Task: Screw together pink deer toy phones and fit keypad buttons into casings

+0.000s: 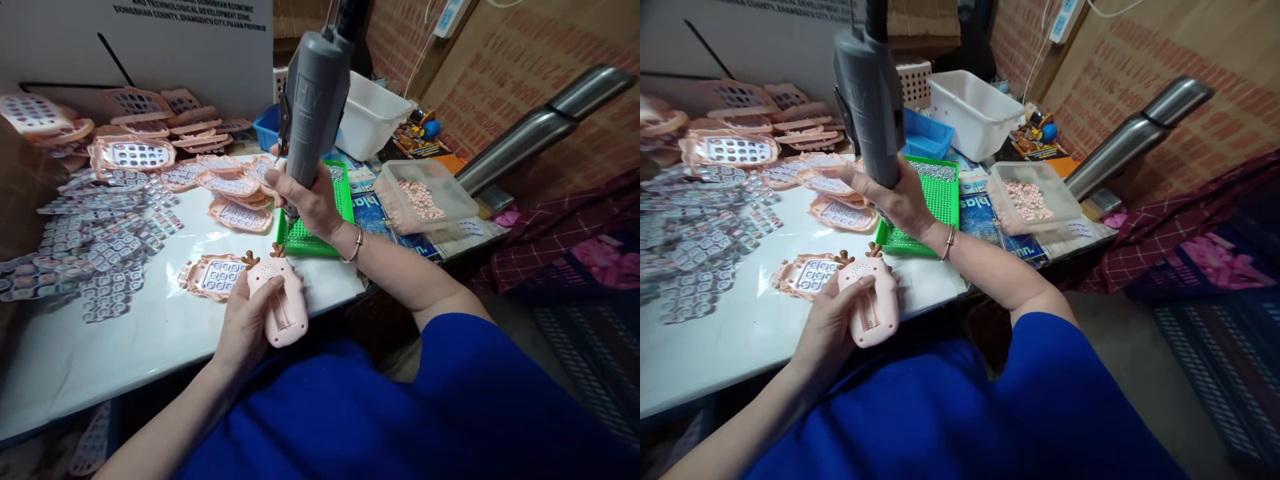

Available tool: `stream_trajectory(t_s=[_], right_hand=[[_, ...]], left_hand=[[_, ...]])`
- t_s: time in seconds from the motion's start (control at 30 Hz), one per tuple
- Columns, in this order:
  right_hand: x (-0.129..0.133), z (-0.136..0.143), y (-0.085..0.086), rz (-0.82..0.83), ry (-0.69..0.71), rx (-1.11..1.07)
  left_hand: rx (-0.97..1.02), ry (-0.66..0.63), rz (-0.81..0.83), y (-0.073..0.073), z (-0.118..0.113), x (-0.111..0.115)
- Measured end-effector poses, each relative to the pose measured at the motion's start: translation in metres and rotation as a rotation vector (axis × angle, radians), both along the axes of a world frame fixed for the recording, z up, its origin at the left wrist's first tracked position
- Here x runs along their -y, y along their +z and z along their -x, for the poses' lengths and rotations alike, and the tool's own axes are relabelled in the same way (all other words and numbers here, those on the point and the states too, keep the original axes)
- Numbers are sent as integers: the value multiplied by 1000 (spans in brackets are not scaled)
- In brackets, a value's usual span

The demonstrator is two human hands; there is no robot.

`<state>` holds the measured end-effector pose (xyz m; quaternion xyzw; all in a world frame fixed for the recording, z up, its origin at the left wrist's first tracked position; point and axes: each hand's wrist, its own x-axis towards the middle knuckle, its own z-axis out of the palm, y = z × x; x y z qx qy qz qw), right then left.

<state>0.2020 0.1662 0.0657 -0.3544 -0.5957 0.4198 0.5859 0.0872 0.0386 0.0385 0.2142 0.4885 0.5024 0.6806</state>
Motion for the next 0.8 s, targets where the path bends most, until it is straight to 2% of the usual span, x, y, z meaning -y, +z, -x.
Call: stream_trajectory(t_s=[0.13, 0.5, 0.67, 0.8], right_hand=[[2, 4, -1, 8, -14, -93], [-1, 5, -4, 4, -52, -85], [7, 2, 13, -60, -30, -118], [35, 1, 36, -175, 83, -185]], left_hand=[[24, 11, 14, -1, 0, -1], [61, 1, -1, -3, -1, -2], [74, 11, -22, -3, -1, -2], [54, 13, -47, -4, -1, -2]])
